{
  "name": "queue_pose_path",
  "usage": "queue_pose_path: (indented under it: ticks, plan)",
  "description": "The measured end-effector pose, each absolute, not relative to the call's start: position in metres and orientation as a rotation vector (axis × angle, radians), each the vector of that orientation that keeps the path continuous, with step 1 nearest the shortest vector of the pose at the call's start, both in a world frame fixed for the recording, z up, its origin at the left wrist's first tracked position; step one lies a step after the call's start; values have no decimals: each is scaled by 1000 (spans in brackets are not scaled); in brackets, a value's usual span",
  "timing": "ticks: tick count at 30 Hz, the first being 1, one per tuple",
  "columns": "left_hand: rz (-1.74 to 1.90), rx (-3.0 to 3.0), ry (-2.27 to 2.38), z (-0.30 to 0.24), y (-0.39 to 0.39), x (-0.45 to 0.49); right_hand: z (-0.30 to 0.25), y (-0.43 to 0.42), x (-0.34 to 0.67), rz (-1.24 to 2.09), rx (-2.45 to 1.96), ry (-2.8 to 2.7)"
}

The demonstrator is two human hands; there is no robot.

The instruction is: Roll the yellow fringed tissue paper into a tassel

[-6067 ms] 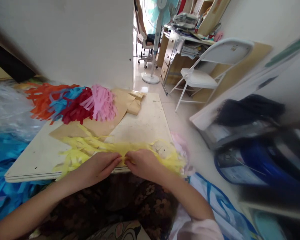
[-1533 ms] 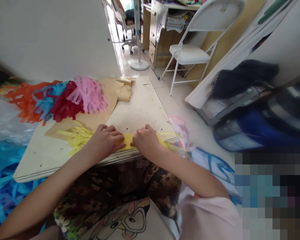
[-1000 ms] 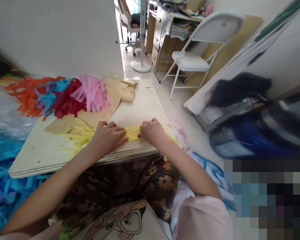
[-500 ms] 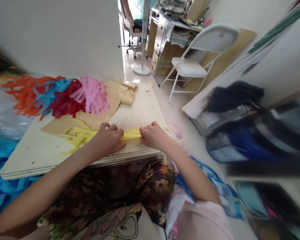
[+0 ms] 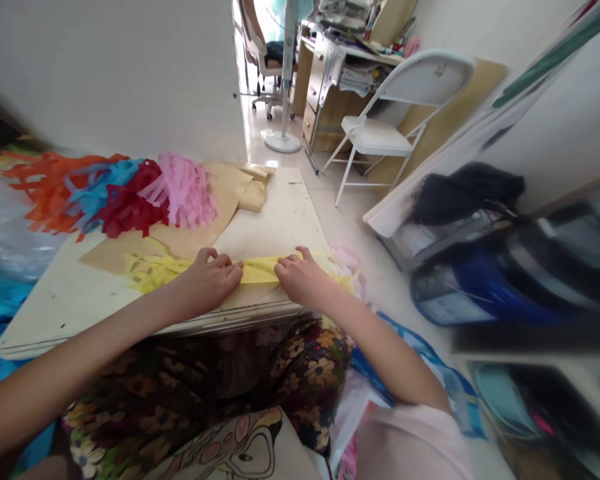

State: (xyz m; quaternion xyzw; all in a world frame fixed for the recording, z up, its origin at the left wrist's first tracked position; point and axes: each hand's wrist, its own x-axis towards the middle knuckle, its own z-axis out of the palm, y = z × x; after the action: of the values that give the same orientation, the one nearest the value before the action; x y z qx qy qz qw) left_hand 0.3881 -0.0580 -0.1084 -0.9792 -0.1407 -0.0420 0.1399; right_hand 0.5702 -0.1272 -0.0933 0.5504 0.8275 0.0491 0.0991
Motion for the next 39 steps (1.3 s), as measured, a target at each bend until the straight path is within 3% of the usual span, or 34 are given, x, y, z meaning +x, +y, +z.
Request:
queue_pose_path:
  ticks: [9, 16, 25, 31, 39]
  plan:
    - [-168, -2840, -484, -116, -65, 379, -87, -142, 547, 354, 1970, 2393]
    - [-180, -2952, -497, -119, -60, 376, -125, -135, 517, 45, 1806, 2616]
    - [-238, -2969, -618, -109, -64, 376, -127, -144, 558, 220, 1952, 2407]
    - [-617, -2784, -963, -116, -101, 420, -131, -144, 556, 305, 1927, 2379]
    - [-372, -3062, -792, -148, -101, 421, -131, -144, 560, 322, 1881, 2389]
